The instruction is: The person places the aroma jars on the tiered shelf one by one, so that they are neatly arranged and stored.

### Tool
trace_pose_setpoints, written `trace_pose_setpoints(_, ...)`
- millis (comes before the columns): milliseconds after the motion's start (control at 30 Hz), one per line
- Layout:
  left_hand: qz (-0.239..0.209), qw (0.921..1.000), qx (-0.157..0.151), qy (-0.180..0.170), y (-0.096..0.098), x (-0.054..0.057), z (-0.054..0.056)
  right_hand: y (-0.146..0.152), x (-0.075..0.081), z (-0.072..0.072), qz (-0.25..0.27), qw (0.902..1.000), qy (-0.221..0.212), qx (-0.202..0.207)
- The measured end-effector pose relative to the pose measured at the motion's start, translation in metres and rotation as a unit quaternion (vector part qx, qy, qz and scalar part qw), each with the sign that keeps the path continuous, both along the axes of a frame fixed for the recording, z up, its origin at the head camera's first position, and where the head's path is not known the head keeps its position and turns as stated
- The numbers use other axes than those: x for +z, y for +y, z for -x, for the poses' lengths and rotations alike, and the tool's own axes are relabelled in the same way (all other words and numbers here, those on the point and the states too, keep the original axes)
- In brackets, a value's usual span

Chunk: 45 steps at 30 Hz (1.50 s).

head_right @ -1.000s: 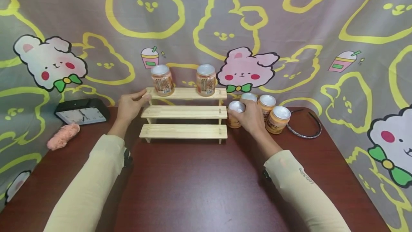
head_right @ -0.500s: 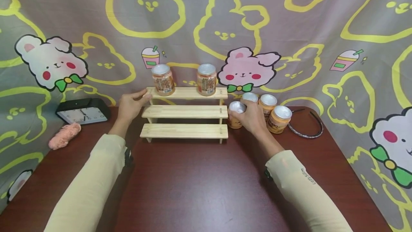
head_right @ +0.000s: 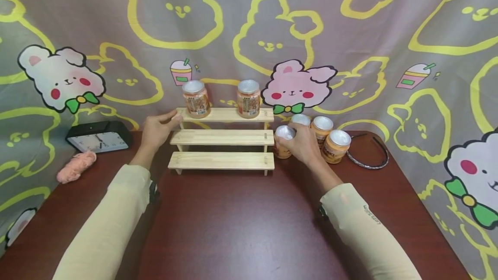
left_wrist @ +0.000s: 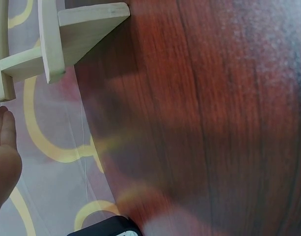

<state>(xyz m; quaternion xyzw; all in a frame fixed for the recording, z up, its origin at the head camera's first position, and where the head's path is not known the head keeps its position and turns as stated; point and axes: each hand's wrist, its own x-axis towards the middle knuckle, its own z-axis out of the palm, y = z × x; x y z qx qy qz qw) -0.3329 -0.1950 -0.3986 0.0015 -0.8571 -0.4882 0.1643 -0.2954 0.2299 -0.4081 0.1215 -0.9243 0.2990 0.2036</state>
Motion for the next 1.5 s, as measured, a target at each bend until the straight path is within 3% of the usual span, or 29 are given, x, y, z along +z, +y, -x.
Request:
trace_pose_setpoints(633,0.001,0.9999,0.001,-0.011,0.000,0.000,-0.001,0.004,0.023,-0.007,0.042,0.9983,0.040,0.010)
trace_pose_setpoints(1033,0.004,1.0000,0.003,-0.004,-0.001,0.000,-0.001,0.002,0.037,-0.015,0.047,0.9989,0.007,0.007)
trace_pose_setpoints(1500,0.003,1.0000,0.003,-0.004,0.000,-0.001,0.000,0.002,0.054,-0.028,0.040,0.9987,0.003,0.030)
